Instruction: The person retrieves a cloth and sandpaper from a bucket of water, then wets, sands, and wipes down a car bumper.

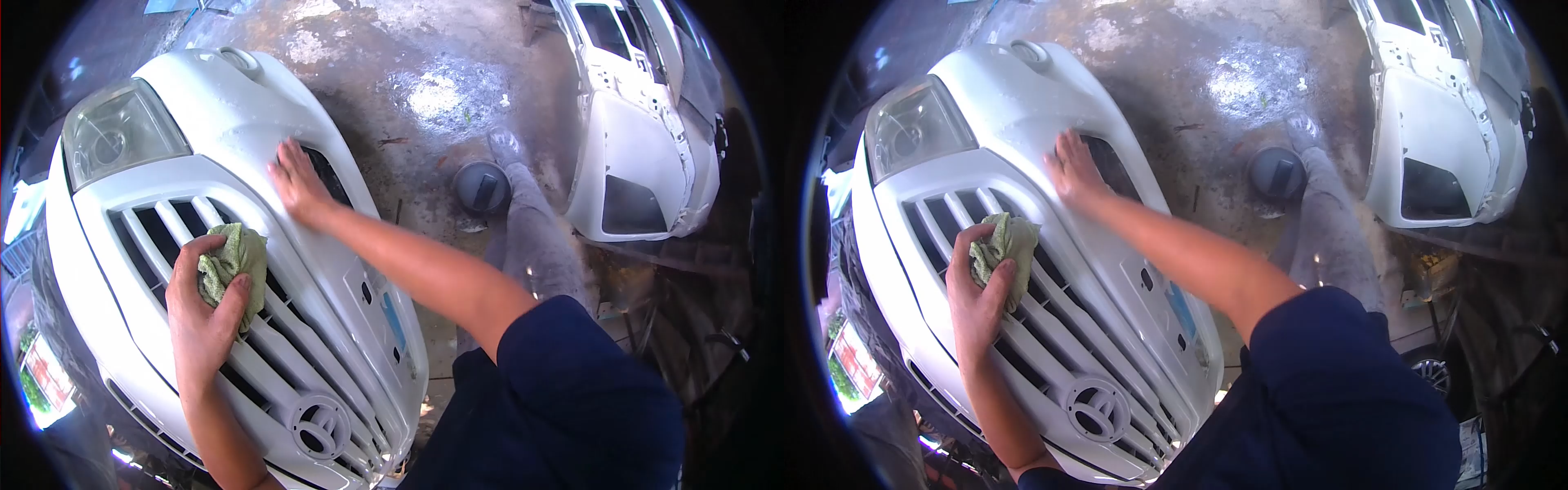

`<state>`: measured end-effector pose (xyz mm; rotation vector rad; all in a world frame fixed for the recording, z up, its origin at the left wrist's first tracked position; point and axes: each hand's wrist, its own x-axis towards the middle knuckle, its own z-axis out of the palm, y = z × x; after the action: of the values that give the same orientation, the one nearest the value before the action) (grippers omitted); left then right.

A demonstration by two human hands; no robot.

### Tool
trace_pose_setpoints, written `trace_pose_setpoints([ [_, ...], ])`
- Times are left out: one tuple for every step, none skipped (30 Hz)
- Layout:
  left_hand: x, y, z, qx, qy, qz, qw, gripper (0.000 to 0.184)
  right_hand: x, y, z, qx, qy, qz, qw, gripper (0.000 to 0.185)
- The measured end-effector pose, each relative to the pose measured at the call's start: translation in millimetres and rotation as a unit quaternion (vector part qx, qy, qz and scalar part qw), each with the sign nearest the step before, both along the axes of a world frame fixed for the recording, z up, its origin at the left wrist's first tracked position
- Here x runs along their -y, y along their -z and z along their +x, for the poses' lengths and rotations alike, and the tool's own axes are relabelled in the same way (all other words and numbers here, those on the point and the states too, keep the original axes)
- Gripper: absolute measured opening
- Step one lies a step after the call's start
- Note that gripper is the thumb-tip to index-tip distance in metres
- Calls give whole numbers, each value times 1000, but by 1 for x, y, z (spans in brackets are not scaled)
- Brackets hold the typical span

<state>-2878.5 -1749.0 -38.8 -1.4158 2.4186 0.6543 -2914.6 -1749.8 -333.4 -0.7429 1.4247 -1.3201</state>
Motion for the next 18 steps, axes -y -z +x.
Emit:
trace_pose_setpoints([
  [0, 0, 0, 3, 2, -4, 1000, 45, -19, -8, 7, 3, 11, -11, 1000, 69],
  [0, 0, 0, 1, 1, -4, 1000, 45, -54, -21, 25, 8, 23, -21, 999, 70],
  [0, -1, -1, 2, 0, -2, 1000, 45, -78, -28, 37, 17, 34, -29, 999, 71],
  [-1, -1, -1, 3, -3, 0, 1000, 45, -85, -25, 42, 11, 41, -38, 998, 69],
  [0, 0, 0, 2, 2, 3, 1000, 45, -90, -23, 47, 4, 49, -48, 998, 68],
  [1, 0, 2, 1, 7, 6, 1000, 45, -95, -19, 54, -3, 58, -57, 997, 66],
  [1, 0, 2, 0, 11, 8, 1000, 45, -77, 0, 54, 105, 76, -39, 991, 66],
  [0, -1, 0, -1, -9, 21, 1000, 45, -35, 28, 40, 211, 93, -21, 973, 67],
  [-1, -2, 0, -12, -14, 24, 1000, 45, -2, 54, 23, 313, 110, -4, 943, 67],
  [-2, -1, 0, -22, -18, 28, 999, 45, 6, 50, -19, 486, 26, 90, 869, 61],
  [-2, 0, 1, -29, -20, 37, 999, 45, -2, 33, -39, 459, 45, 49, 886, 58],
  [-2, 0, 1, -29, -18, 55, 998, 46, -10, 17, -56, 428, 61, 11, 902, 56],
  [-2, 1, 3, -31, -19, 71, 997, 46, -20, 7, -70, 393, 73, -27, 916, 53],
  [-3, 0, 4, -31, -19, 88, 995, 46, -36, 0, -79, 412, 90, -12, 907, 54],
  [-3, 0, 4, -23, -4, 81, 996, 46, -56, -9, -85, 430, 106, 2, 897, 55],
  [-3, 0, 3, -16, 10, 72, 997, 47, -73, -15, -84, 446, 120, 14, 887, 56],
  [-4, 0, 2, -10, 23, 63, 998, 47, -88, -15, -74, 459, 112, 49, 880, 58],
  [-4, 1, 3, -14, 20, 62, 998, 48, -105, -10, -57, 470, 104, 82, 873, 60],
])
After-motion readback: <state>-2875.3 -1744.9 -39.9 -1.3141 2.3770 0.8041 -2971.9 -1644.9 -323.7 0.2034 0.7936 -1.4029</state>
